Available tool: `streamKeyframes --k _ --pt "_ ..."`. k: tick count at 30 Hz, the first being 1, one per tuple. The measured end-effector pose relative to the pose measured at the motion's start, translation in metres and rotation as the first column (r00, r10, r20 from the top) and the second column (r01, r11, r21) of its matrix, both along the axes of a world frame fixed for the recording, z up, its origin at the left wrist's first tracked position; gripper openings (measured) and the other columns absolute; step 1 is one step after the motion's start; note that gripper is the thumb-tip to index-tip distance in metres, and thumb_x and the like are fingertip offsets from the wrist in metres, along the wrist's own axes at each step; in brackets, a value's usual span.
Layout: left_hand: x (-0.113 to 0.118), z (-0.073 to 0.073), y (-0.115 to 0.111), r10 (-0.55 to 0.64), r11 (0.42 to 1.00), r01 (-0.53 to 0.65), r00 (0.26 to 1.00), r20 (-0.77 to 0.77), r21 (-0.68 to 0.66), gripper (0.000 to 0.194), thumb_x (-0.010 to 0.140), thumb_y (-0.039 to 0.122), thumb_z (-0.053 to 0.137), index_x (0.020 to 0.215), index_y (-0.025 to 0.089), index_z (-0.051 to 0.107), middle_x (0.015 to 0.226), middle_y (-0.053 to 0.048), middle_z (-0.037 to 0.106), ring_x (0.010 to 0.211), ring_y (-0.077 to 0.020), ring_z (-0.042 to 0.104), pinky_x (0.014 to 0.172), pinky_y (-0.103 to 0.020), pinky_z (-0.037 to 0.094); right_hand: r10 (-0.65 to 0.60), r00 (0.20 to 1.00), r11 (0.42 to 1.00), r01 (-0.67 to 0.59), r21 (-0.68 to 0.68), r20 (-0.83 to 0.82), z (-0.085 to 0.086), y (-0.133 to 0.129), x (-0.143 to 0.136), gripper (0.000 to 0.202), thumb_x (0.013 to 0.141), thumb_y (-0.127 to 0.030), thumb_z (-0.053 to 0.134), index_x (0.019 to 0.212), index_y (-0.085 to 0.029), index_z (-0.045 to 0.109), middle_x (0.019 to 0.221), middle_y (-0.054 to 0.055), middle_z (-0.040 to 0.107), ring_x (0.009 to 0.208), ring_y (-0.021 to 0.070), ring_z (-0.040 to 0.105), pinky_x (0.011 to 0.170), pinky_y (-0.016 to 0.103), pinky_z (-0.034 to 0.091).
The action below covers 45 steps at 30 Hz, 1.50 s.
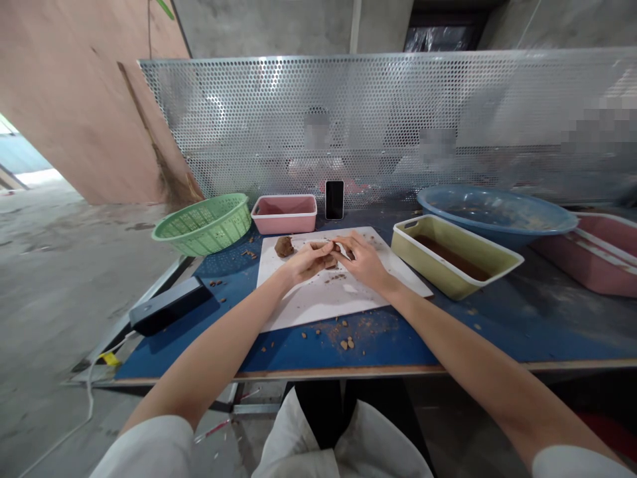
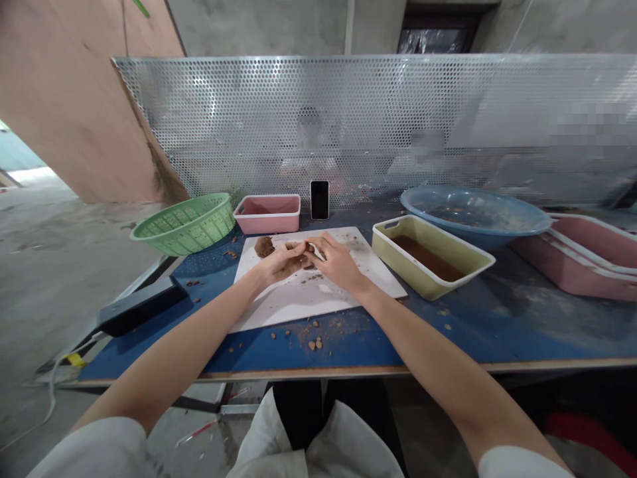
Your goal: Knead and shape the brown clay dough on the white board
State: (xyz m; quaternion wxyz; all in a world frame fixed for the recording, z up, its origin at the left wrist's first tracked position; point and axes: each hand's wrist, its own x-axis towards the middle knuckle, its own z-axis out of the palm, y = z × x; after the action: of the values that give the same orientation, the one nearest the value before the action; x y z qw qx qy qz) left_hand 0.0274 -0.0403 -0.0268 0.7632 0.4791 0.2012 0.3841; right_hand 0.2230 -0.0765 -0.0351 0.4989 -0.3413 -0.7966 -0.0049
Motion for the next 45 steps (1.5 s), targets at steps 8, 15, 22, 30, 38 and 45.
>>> streamKeyframes --k 8,15,22,30,38,45 --pt "0.003 0.001 0.0 0.068 0.993 -0.064 0.997 0.038 -0.1 0.037 0.072 0.038 0.101 0.09 0.014 0.081 0.088 -0.006 0.073 0.082 -0.0167 0.068 0.08 -0.031 0.055 -0.01 1.0 1.0 0.01 -0.014 -0.026 0.001 0.002 0.001 0.022 0.11 -0.038 0.061 0.128 -0.029 0.068 0.104 0.006 0.069 0.09 0.0227 0.066 0.088 0.042 0.058" --pt "0.003 0.0 -0.001 0.103 0.991 -0.102 0.995 0.002 -0.092 0.032 0.071 0.031 0.101 0.085 0.012 0.08 0.086 -0.007 0.073 0.081 -0.0163 0.068 0.084 -0.032 0.055 0.009 0.999 1.0 -0.009 0.0 -0.034 0.002 0.001 0.0 0.023 0.11 -0.037 0.059 0.13 -0.027 0.066 0.099 0.005 0.067 0.082 0.0207 0.064 0.084 0.039 0.057" --pt "0.002 0.002 0.003 0.171 0.978 -0.17 0.985 -0.007 -0.12 0.041 0.084 0.055 0.087 0.092 0.016 0.082 0.099 -0.011 0.076 0.084 -0.0183 0.066 0.08 -0.031 0.057 -0.04 0.997 0.997 0.035 -0.071 -0.071 0.002 0.005 0.002 0.026 0.11 -0.046 0.057 0.119 -0.028 0.073 0.104 0.007 0.075 0.097 0.0255 0.07 0.092 0.044 0.059" --pt "-0.008 0.008 0.018 0.384 0.923 -0.385 0.922 -0.049 0.001 0.03 0.084 0.045 0.073 0.09 0.017 0.079 0.1 -0.009 0.075 0.078 -0.0152 0.062 0.072 -0.028 0.053 0.053 0.993 0.981 -0.032 -0.189 0.105 0.003 0.015 0.015 0.023 0.11 -0.043 0.06 0.116 -0.027 0.076 0.112 0.007 0.077 0.104 0.0258 0.072 0.098 0.044 0.058" --pt "-0.015 -0.001 0.025 0.502 0.789 -0.218 0.767 -0.399 0.574 0.017 0.079 0.031 0.071 0.089 0.019 0.077 0.093 -0.007 0.074 0.083 -0.0208 0.062 0.075 -0.031 0.047 0.202 0.937 0.951 -0.119 -0.286 0.285 -0.001 0.03 0.026 0.026 0.108 -0.03 0.058 0.128 -0.027 0.074 0.129 0.009 0.074 0.115 0.0265 0.072 0.106 0.047 0.056" --pt "-0.019 -0.019 0.021 0.536 0.541 0.063 0.742 -0.402 0.838 0.019 0.07 0.023 0.085 0.087 0.022 0.076 0.088 -0.008 0.07 0.09 -0.0265 0.059 0.097 -0.039 0.044 0.127 0.973 0.919 -0.043 -0.391 0.192 -0.02 0.017 0.024 0.026 0.101 -0.026 0.067 0.127 -0.023 0.07 0.11 0.008 0.079 0.092 0.0235 0.073 0.09 0.041 0.058"
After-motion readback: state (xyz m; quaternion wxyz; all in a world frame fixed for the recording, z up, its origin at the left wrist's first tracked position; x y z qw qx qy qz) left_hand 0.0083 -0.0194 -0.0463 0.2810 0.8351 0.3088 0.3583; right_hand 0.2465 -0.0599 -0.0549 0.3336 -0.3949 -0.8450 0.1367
